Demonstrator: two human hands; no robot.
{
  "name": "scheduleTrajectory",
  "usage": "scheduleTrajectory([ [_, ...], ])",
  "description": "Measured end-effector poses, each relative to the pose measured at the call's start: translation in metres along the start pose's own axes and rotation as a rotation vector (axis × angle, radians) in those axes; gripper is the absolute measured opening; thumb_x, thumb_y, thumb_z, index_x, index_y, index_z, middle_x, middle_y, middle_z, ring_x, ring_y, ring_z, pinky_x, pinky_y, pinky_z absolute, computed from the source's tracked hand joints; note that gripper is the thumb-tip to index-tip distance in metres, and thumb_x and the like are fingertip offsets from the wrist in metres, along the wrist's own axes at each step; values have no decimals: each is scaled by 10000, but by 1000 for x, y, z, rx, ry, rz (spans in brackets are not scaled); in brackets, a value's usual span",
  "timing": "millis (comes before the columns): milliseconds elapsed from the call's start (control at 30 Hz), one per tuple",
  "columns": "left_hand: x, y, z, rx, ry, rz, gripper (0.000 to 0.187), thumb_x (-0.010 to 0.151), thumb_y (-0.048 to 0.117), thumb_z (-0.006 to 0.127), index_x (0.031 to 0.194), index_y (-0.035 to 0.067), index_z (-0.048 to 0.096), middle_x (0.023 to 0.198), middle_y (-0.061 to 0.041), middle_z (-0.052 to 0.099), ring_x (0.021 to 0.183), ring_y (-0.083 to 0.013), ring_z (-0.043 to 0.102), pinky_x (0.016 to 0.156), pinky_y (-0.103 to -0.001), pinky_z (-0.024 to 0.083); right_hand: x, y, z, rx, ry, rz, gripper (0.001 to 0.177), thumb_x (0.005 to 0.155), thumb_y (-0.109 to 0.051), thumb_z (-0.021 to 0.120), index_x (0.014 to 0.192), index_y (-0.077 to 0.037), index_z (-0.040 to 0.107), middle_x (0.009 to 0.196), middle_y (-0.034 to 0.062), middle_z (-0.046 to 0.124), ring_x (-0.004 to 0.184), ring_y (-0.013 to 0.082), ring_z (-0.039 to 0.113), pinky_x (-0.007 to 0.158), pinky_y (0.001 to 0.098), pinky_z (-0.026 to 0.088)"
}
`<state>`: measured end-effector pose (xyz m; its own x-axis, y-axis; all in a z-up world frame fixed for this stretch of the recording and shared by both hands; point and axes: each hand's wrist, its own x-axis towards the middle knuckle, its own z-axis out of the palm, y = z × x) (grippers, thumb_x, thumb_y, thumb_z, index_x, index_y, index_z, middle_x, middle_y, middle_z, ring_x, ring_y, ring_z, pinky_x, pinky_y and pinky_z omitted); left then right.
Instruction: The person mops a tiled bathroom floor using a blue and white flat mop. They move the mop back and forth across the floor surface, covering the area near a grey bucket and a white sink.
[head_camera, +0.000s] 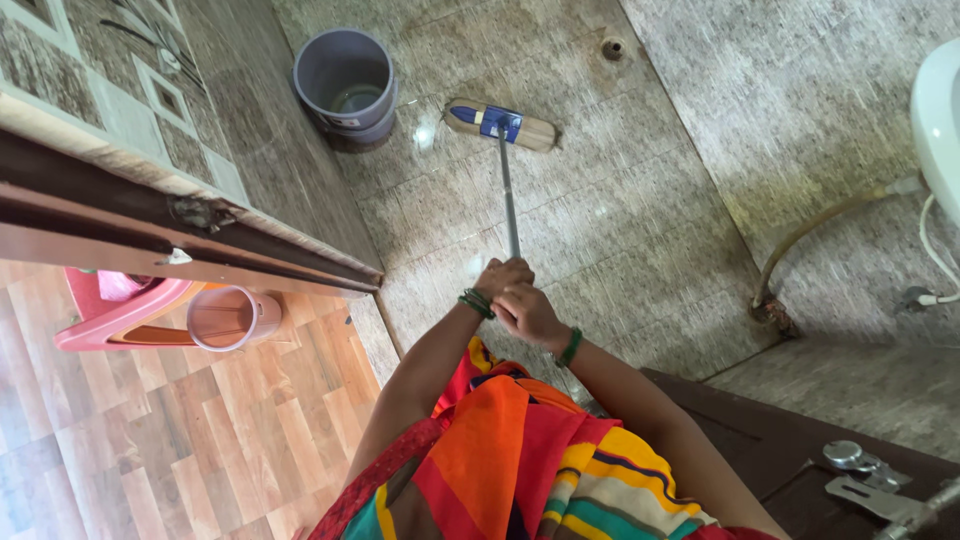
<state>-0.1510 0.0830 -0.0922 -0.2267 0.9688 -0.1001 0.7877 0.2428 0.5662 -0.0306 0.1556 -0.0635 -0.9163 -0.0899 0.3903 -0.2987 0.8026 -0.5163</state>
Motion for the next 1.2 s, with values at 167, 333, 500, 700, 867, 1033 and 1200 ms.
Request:
scheduleTrajectory([
  [167,-22,43,45,34,102,79,87,902,300,669,936,223,691,894,61,651,975,-143,598,847,-374,481,-14,-65,-70,91,36,-103,120,926,-136,701,825,-76,680,775,57,663,687,217,641,622,356,514],
  [333,-63,112,11,-92,283,208,132,837,307,704,859,178,690,825,34,645,902,-174,603,821,-364,473,-9,-117,-134,223,80,-211,130,926,-141,683,817,-69,679,771,66,690,699,246,676,647,367,541],
  [500,-83,154,-26,-316,332,214,176,888,268,697,747,170,657,748,22,618,743,-180,575,859,-329,456,-1,-132,-155,497,136,-301,212,974,-154,617,818,-22,676,712,64,675,590,194,660,549,324,521],
  [700,-79,126,-35,-402,515,480,110,801,248,691,764,163,631,766,19,623,764,-181,593,827,-334,425,13,-127,-144,522,91,-315,241,1013,-139,614,813,-15,664,734,91,683,626,225,672,585,335,537],
  [867,-35,59,3,-262,591,403,202,931,242,632,743,167,638,697,26,603,647,-148,541,728,-294,448,37,-75,-103,408,125,-364,246,983,-100,594,740,-62,607,720,55,663,619,210,659,584,343,533],
  [1033,31,-37,-5,93,613,393,365,1018,279,606,673,163,610,579,47,570,533,-99,525,557,-274,463,65,16,-41,201,-25,-131,188,960,-132,674,780,-78,685,709,41,693,574,132,649,514,273,544],
  [1200,58,-70,-71,37,-58,-236,207,976,263,575,872,106,660,975,-43,687,990,-155,657,762,-372,611,110,67,-8,-39,-87,-121,146,920,-187,742,903,-61,669,899,73,691,684,165,654,585,289,547],
])
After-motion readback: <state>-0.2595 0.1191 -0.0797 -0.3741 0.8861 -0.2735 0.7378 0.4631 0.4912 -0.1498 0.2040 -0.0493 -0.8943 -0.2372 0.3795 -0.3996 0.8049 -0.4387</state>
